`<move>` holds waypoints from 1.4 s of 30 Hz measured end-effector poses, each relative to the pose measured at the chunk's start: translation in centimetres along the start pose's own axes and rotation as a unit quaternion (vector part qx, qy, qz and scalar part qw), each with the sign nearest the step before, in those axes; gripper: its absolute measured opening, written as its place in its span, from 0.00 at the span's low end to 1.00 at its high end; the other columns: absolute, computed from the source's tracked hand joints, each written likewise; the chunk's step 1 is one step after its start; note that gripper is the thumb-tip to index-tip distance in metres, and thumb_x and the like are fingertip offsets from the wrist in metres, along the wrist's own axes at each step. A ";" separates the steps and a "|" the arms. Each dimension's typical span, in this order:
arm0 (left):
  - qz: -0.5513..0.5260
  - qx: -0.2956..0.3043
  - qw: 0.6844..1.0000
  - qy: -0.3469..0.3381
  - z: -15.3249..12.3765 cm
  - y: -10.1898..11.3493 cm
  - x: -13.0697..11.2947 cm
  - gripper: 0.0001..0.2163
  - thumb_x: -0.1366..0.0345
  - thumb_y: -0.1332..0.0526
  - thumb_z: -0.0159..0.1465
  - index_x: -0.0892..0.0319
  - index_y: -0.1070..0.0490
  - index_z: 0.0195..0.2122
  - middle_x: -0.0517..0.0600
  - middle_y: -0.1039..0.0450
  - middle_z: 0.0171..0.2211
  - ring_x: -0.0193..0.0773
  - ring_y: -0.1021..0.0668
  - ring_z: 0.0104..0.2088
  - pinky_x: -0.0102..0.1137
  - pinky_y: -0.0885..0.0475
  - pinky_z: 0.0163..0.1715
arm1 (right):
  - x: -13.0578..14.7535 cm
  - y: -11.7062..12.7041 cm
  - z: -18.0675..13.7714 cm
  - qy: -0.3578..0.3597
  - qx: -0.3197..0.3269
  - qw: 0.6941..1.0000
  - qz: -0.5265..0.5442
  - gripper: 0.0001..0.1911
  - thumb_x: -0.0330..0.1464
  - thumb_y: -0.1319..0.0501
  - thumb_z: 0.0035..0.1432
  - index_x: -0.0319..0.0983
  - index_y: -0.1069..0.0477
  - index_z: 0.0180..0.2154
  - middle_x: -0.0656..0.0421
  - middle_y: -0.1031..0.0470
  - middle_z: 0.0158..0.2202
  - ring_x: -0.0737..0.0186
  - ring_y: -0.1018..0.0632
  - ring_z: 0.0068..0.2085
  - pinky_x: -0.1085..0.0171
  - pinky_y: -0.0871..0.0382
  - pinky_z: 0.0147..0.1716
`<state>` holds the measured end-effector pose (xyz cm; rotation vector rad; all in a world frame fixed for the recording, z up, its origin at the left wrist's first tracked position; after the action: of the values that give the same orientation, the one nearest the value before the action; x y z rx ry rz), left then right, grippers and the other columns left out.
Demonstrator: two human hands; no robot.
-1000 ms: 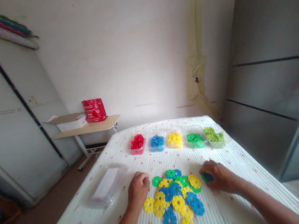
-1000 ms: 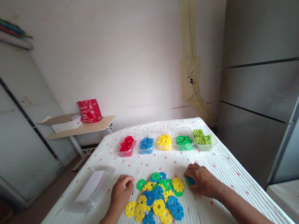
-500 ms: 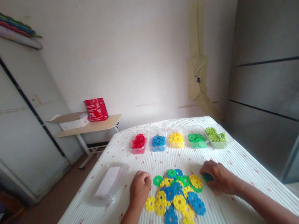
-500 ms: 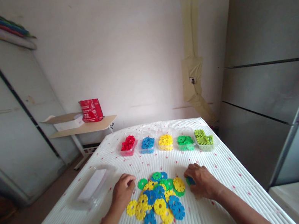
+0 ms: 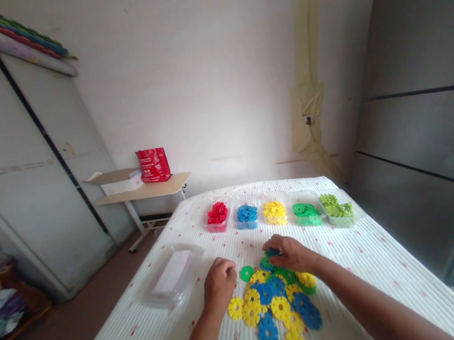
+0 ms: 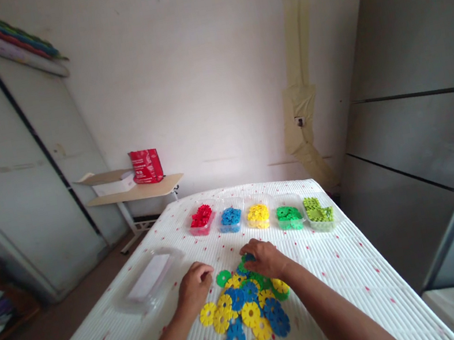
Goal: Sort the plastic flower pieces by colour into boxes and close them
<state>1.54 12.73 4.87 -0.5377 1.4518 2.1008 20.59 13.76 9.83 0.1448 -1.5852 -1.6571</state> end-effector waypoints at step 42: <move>0.002 0.006 1.000 0.000 0.0 -0.2 0.2 0.09 0.75 0.47 0.54 0.60 0.28 0.28 0.48 0.31 0.30 0.31 0.28 0.33 0.25 0.36 0.36 | -1.1 0.1 0.0 0.009 -0.020 0.997 0.077 0.16 0.32 0.36 0.42 0.36 0.29 0.38 0.56 0.26 0.34 0.64 0.26 0.33 0.68 0.33 0.33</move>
<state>1.55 12.86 4.61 -0.5301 1.4650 2.0942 21.32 14.44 9.48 0.0166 -1.5092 -1.5631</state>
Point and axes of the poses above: each hand's wrist, its own z-axis towards the middle knuckle, its own y-axis out of the back of the hand, x = y × z, the point moved 8 cm from there along z, towards the middle knuckle
